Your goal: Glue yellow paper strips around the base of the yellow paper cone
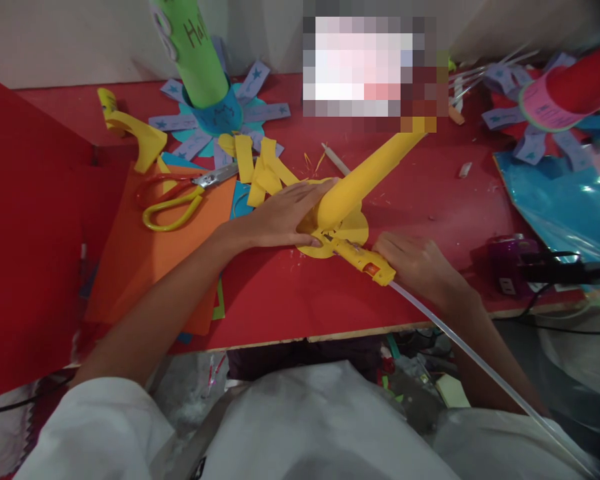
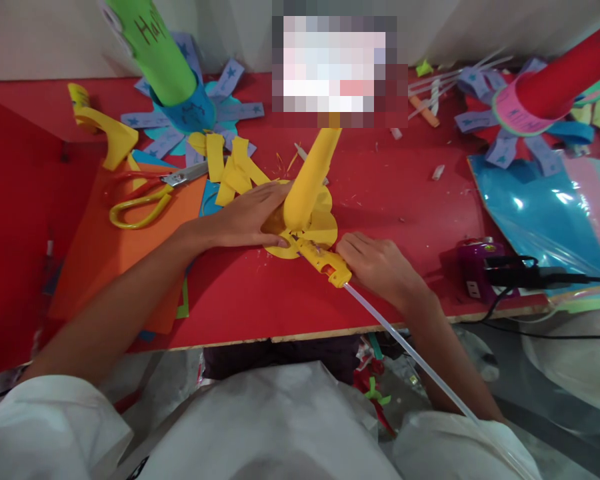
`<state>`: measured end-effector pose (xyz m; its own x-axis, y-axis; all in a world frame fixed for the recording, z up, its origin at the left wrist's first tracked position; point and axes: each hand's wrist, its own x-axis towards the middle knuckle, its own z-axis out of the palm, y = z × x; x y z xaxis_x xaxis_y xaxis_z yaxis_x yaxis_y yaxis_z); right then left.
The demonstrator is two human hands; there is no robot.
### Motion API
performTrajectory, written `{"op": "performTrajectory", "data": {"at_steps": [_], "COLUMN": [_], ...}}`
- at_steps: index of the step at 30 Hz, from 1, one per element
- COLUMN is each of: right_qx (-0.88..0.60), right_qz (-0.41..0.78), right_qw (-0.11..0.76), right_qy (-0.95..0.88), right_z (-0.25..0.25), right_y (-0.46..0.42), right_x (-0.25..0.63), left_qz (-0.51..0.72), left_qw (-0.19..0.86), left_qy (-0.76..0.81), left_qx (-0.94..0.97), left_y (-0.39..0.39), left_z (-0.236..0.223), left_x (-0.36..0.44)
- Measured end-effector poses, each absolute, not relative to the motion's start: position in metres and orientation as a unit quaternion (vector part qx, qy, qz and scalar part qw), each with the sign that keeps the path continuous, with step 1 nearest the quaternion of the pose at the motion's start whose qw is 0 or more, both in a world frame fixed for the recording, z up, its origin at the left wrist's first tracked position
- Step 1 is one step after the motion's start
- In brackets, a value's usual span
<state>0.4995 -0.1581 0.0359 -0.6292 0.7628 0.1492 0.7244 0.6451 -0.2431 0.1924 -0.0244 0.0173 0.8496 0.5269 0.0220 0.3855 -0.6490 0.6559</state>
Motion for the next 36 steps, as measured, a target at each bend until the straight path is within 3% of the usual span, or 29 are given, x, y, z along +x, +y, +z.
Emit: {"op": "performTrajectory", "data": {"at_steps": [25,36], "right_qx": [-0.430,-0.395], "right_qz": [0.083,0.062], "right_qw": [0.115,0.197], "right_qy": [-0.891,-0.895], "right_z": [0.045,0.027], "right_y": [-0.168,-0.166], "right_x": [0.505,0.508], "left_qz": [0.106,0.101], "left_qw": [0.334,0.329], "left_qy": [0.254,0.246], "left_qx": [0.901,0.906], "left_y": [-0.025,-0.026], "left_z": [0.018,0.022], "left_x": [0.193,0.192]}}
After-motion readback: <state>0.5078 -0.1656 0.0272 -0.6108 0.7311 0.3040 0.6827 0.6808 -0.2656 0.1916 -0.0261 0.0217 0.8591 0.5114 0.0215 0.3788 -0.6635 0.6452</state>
